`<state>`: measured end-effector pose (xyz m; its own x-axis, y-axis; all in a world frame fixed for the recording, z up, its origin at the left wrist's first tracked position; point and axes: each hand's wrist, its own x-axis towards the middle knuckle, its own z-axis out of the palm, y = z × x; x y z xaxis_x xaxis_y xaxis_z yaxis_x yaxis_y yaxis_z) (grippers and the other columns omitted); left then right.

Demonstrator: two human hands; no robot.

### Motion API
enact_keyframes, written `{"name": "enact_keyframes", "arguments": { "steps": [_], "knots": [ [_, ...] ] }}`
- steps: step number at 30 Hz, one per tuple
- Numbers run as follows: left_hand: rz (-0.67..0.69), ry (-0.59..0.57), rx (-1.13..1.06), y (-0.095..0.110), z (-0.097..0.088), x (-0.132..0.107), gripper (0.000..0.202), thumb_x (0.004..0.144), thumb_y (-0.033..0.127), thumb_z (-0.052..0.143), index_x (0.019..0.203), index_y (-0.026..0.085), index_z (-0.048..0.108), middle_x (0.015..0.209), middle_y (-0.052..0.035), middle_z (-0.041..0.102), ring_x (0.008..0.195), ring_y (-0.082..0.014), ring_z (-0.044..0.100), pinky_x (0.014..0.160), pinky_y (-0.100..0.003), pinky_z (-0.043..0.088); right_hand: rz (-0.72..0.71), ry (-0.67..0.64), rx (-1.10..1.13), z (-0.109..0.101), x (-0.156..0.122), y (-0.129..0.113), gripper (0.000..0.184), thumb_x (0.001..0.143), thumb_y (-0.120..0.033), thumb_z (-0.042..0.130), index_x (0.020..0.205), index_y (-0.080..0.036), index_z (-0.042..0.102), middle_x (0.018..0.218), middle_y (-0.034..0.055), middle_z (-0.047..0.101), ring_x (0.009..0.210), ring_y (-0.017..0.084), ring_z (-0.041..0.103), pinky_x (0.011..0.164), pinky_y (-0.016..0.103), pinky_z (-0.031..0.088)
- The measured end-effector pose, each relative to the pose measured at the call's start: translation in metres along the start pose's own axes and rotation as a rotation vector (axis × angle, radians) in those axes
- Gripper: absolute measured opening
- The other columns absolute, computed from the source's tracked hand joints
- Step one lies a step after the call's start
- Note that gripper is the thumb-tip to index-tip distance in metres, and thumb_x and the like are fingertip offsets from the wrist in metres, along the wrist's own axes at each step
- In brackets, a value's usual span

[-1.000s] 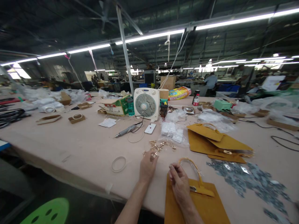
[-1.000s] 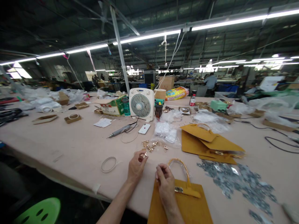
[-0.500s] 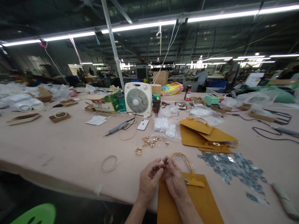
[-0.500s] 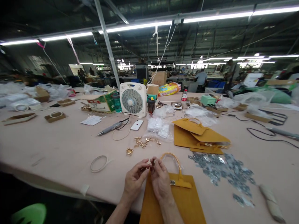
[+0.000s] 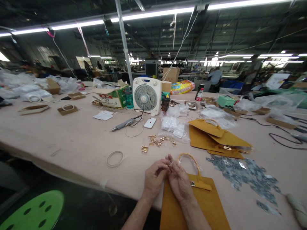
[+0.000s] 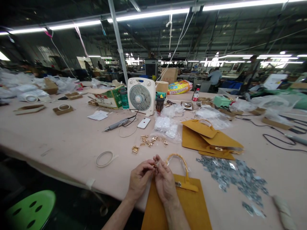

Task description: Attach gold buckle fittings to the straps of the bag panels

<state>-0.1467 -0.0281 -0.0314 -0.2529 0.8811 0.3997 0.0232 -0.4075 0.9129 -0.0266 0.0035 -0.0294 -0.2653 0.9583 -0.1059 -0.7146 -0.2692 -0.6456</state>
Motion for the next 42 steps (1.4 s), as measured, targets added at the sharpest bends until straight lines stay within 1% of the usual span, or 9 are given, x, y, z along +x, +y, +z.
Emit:
{"name": "enact_keyframes", "arguments": {
  "steps": [6, 13, 16, 20, 23, 27, 31, 36, 42],
  "knots": [
    [0.046, 0.006, 0.002, 0.001, 0.000, 0.000, 0.008, 0.094, 0.021, 0.068, 0.089, 0.022, 0.074, 0.111, -0.0066, 0.077, 0.108, -0.0222, 0.073, 0.095, -0.035, 0.061, 0.017, 0.011, 0.001, 0.001, 0.001, 0.002, 0.040, 0.077, -0.038, 0.090, 0.113, -0.023, 0.080, 0.122, 0.0083, 0.075, 0.115, 0.022, 0.068, 0.105, 0.034, 0.053],
    [0.069, 0.019, 0.052, -0.001, -0.001, -0.002, 0.009, 0.094, 0.024, 0.069, 0.088, 0.022, 0.076, 0.111, -0.0084, 0.078, 0.108, -0.0233, 0.074, 0.094, -0.037, 0.063, 0.001, 0.016, -0.064, 0.003, 0.000, 0.002, 0.044, 0.074, -0.042, 0.091, 0.112, -0.023, 0.080, 0.119, 0.0097, 0.076, 0.117, 0.025, 0.068, 0.107, 0.042, 0.053],
    [0.058, 0.006, 0.077, -0.001, -0.001, -0.003, 0.012, 0.094, 0.029, 0.069, 0.088, 0.023, 0.077, 0.113, -0.0091, 0.079, 0.106, -0.0239, 0.076, 0.093, -0.038, 0.064, -0.008, 0.002, -0.055, 0.002, -0.001, 0.001, 0.037, 0.075, -0.041, 0.090, 0.106, -0.025, 0.080, 0.125, 0.0086, 0.074, 0.125, 0.027, 0.064, 0.110, 0.044, 0.051],
    [0.031, -0.003, 0.088, 0.002, 0.000, -0.003, 0.013, 0.093, 0.032, 0.071, 0.085, 0.023, 0.077, 0.111, -0.0088, 0.080, 0.105, -0.0243, 0.076, 0.098, -0.040, 0.062, 0.002, -0.029, -0.014, 0.002, -0.002, -0.002, 0.030, 0.075, -0.039, 0.089, 0.101, -0.028, 0.078, 0.129, 0.0045, 0.072, 0.131, 0.027, 0.061, 0.115, 0.046, 0.047],
    [-0.070, 0.001, 0.026, 0.004, 0.002, -0.001, 0.016, 0.090, 0.037, 0.074, 0.088, 0.022, 0.076, 0.109, -0.0099, 0.080, 0.106, -0.0256, 0.076, 0.099, -0.041, 0.062, 0.025, -0.044, -0.007, 0.003, -0.003, -0.002, 0.029, 0.078, -0.040, 0.088, 0.102, -0.028, 0.077, 0.131, 0.0047, 0.071, 0.131, 0.026, 0.060, 0.116, 0.045, 0.046],
    [-0.212, -0.010, -0.166, 0.001, 0.002, 0.002, 0.033, 0.084, 0.041, 0.081, 0.106, 0.018, 0.073, 0.114, -0.0131, 0.080, 0.108, -0.0269, 0.076, 0.099, -0.042, 0.062, -0.104, 0.040, -0.045, 0.003, -0.001, 0.001, 0.030, 0.082, -0.047, 0.084, 0.104, -0.028, 0.078, 0.131, 0.0061, 0.071, 0.125, 0.026, 0.064, 0.109, 0.044, 0.051],
    [-0.262, -0.017, -0.282, -0.006, -0.002, 0.004, 0.036, 0.084, 0.036, 0.084, 0.110, 0.015, 0.072, 0.119, -0.0156, 0.078, 0.113, -0.0275, 0.075, 0.105, -0.043, 0.058, -0.277, 0.124, -0.204, -0.005, 0.003, 0.006, 0.031, 0.084, -0.048, 0.083, 0.105, -0.027, 0.080, 0.120, 0.0068, 0.074, 0.115, 0.025, 0.067, 0.106, 0.042, 0.052],
    [-0.285, -0.006, -0.313, -0.010, -0.005, 0.004, 0.035, 0.084, 0.036, 0.084, 0.110, 0.016, 0.073, 0.119, -0.0146, 0.079, 0.113, -0.0266, 0.075, 0.107, -0.043, 0.057, -0.366, 0.096, -0.581, -0.010, 0.004, 0.006, 0.034, 0.085, -0.051, 0.080, 0.104, -0.023, 0.083, 0.122, 0.0096, 0.073, 0.121, 0.027, 0.061, 0.111, 0.043, 0.045],
    [-0.325, 0.012, -0.324, -0.006, -0.006, 0.005, 0.041, 0.077, 0.042, 0.088, 0.105, 0.015, 0.077, 0.110, -0.0137, 0.081, 0.105, -0.0274, 0.077, 0.101, -0.043, 0.061, -0.468, 0.038, -0.745, -0.002, 0.002, 0.002, 0.030, 0.088, -0.052, 0.077, 0.098, -0.024, 0.083, 0.108, 0.0088, 0.074, 0.109, 0.027, 0.064, 0.102, 0.041, 0.049]
  ]
}}
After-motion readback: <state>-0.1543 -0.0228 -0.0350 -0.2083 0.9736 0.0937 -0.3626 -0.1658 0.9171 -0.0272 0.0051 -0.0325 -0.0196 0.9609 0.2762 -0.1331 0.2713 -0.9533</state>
